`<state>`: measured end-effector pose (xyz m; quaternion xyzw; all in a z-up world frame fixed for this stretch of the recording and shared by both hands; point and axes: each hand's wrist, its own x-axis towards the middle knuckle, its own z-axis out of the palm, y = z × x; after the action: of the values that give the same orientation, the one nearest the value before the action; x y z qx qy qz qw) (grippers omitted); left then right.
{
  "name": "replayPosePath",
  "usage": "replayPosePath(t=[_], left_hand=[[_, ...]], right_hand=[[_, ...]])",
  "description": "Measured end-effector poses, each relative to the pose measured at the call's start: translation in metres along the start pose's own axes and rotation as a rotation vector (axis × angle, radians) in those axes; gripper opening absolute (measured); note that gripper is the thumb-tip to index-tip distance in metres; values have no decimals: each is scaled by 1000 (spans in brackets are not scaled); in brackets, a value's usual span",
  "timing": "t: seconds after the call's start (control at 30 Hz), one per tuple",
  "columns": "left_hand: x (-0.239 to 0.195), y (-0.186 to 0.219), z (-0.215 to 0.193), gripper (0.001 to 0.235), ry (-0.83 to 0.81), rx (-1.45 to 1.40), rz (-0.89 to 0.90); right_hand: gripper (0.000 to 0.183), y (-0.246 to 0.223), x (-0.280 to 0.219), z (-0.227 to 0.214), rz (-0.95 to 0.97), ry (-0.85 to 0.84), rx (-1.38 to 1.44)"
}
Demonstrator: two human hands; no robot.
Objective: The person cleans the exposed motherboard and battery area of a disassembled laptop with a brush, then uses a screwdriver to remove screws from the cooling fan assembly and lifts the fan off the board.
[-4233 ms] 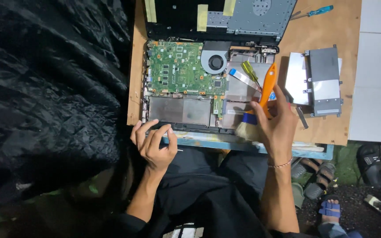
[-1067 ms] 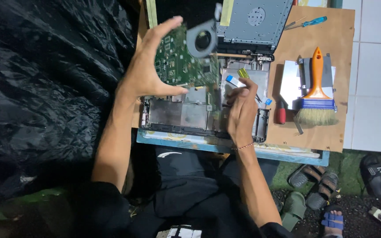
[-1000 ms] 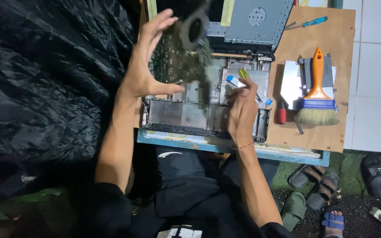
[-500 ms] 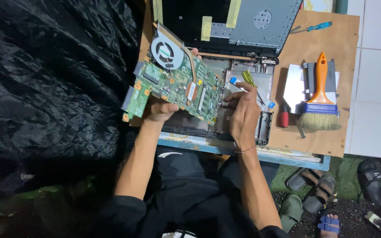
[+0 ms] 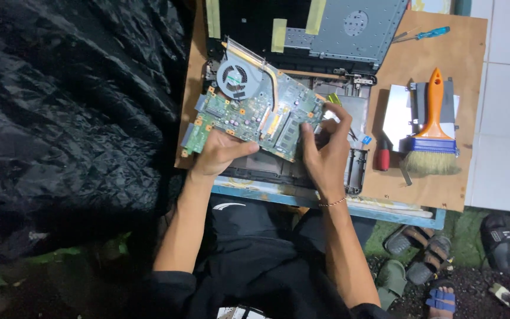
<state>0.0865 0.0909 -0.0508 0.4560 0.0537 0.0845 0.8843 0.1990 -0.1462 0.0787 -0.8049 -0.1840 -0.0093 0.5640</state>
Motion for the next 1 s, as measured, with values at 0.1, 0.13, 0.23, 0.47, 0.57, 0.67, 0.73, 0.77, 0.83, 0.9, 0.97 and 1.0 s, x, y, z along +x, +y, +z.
replayPosePath(t=[0.1,0.13,0.23,0.47,0.57,0.67,0.73,0.77,0.83,0.9,0.97,1.0], left_hand=[[4,23,17,25,29,233,87],[3,30,25,25,29,232,84],[1,48,48,44,52,572,208],[-8,109,71,60,22,1208,308],[-4,115,52,35,-57,955,26],[-7,105,48,35,30,579,-176],[-10,103,55,35,110,408,-251],[-8,104,60,35,123,385,-224],[-7,110,70,38,144,360,-194],[-8,116,81,43,216,441,-154],[-8,110,67,45,278,476,-193],[-9,108,59,48,341,513,-235]], right_hand=[[43,-3,0,0,22,35,20],[43,-6,0,-1,25,35,19],[43,-5,2,-3,36,61,17],[40,4,0,-4,20,76,-7],[40,1,-1,-1,12,78,-43],[40,3,1,1,12,99,-83],[40,4,0,0,25,109,-98],[41,3,0,0,27,116,-109],[41,1,1,2,26,114,-117],[40,-2,1,3,33,120,-141],[41,-3,3,1,41,102,-149],[41,-4,3,1,52,84,-156]])
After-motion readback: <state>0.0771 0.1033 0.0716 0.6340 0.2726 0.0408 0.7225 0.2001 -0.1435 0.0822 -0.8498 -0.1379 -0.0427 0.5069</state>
